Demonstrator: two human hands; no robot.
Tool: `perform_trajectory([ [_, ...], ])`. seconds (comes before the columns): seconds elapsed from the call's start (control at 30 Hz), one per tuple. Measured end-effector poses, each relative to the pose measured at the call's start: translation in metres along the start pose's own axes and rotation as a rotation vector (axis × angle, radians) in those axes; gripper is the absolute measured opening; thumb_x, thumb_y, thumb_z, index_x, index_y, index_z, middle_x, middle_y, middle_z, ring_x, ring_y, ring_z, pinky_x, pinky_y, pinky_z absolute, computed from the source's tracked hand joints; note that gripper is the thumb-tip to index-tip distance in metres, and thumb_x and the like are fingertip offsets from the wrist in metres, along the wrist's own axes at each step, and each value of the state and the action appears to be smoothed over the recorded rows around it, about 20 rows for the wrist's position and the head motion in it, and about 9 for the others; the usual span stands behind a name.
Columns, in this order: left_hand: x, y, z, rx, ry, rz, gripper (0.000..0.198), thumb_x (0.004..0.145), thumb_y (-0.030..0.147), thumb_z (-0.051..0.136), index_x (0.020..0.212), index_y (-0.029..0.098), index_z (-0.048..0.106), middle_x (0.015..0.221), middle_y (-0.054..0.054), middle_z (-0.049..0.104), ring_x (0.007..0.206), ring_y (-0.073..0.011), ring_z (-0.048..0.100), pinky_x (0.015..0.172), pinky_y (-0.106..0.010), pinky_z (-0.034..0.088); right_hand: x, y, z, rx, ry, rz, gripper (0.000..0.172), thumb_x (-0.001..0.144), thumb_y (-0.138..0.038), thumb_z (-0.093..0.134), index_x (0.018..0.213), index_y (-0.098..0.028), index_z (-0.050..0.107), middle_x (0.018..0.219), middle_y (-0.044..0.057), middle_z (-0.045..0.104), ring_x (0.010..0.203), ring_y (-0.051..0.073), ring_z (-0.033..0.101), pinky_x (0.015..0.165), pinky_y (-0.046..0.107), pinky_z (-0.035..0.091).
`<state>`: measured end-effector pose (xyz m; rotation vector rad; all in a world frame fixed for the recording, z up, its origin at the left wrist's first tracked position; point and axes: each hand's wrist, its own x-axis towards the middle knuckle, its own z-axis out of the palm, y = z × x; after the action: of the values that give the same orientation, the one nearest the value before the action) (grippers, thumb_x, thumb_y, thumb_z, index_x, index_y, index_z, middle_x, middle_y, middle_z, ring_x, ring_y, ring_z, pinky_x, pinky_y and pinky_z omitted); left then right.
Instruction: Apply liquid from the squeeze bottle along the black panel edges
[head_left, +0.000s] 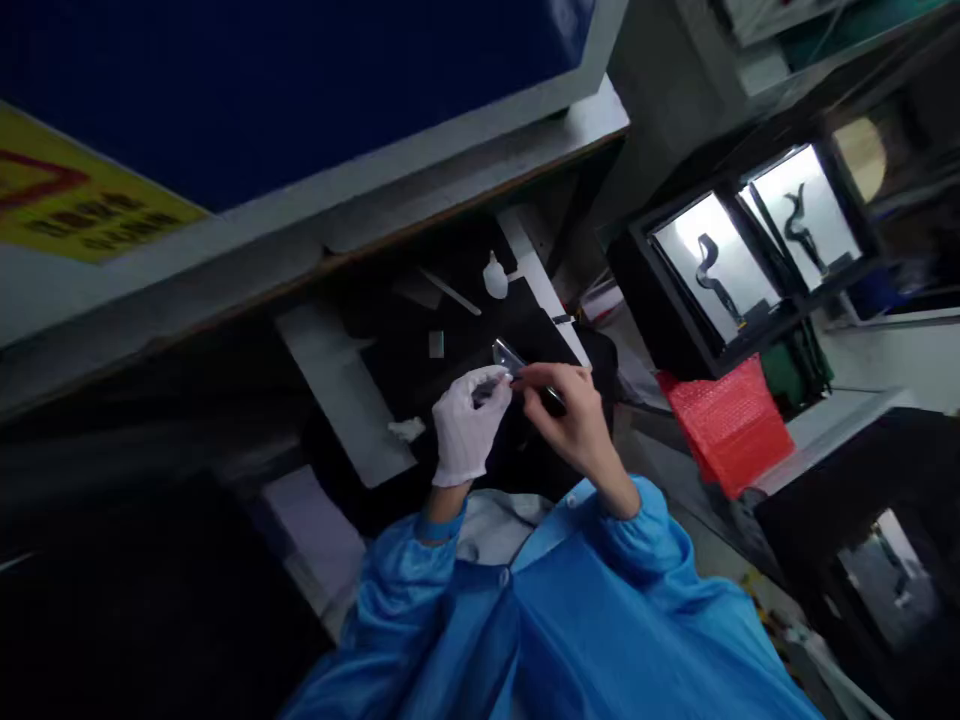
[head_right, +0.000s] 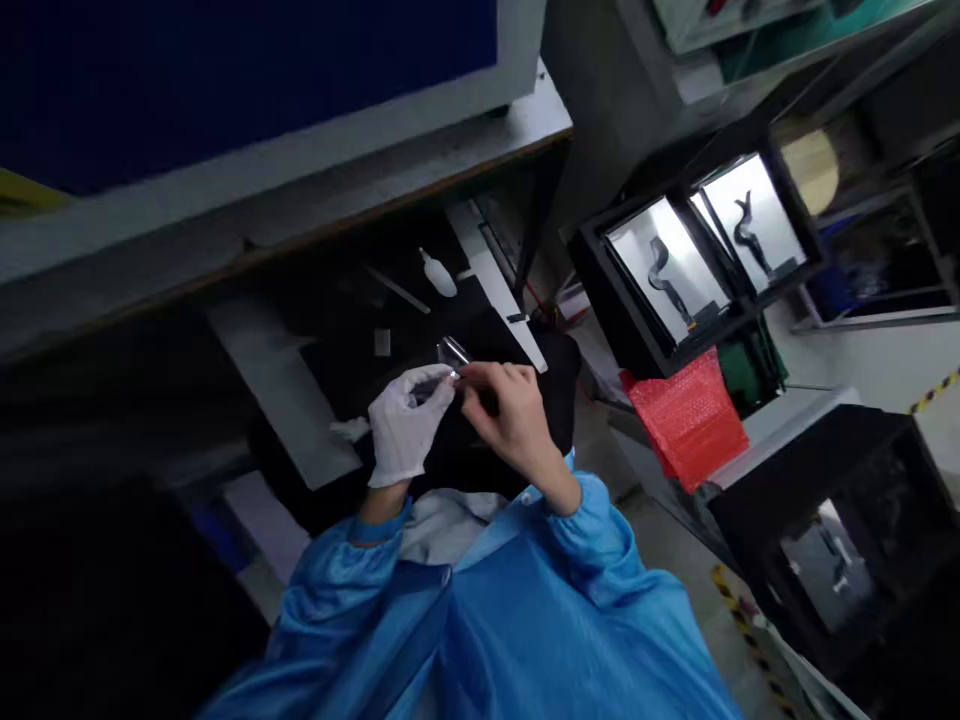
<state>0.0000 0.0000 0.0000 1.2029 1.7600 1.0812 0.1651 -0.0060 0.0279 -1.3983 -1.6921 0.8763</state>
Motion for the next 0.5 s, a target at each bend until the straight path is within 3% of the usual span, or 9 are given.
perform_trajectory([
  [0.13,-0.004,0.005,0.005,-0.006,-0.014,-0.026,0.014,0.084,0.037,0.077,0.088,0.024,0.08,0.083,-0.001,0.086,0.069,-0.0152,0.078,0.069,-0.024,0.063,0.027,0.023,-0.019,0.123,0.13,0.095,0.012,0.11,-0.033,0.065,0.117,-0.027,0.073,0.096,0.001,0.086,0.092,0.021,0.084,0.091,0.038,0.066],
  [0.23,-0.005,0.007,0.006,-0.129,-0.044,-0.09,0.012,0.081,0.034,0.075,0.083,0.025,0.069,0.086,-0.001,0.087,0.07,-0.0148,0.08,0.07,-0.023,0.064,0.059,0.048,-0.024,0.131,0.178,0.063,0.022,0.111,-0.045,0.07,0.123,-0.027,0.069,0.103,0.003,0.084,0.095,0.02,0.081,0.088,0.037,0.066],
  [0.4,-0.003,0.007,0.005,-0.3,-0.072,-0.149,0.023,0.077,0.031,0.077,0.08,0.026,0.055,0.086,-0.003,0.087,0.073,-0.0182,0.084,0.067,-0.024,0.067,0.117,0.078,-0.014,0.03,-0.048,-0.064,0.06,0.099,-0.057,0.088,0.147,-0.03,0.062,0.14,0.009,0.078,0.123,0.029,0.073,0.105,0.049,0.066],
  [0.5,-0.002,0.005,0.004,-0.33,-0.074,-0.102,0.022,0.076,0.026,0.076,0.082,0.026,0.054,0.085,-0.002,0.086,0.073,-0.0171,0.084,0.07,-0.024,0.069,0.139,0.079,-0.004,-0.024,-0.142,-0.112,0.058,0.095,-0.052,0.094,0.141,-0.031,0.066,0.146,0.009,0.075,0.133,0.033,0.07,0.114,0.054,0.062],
])
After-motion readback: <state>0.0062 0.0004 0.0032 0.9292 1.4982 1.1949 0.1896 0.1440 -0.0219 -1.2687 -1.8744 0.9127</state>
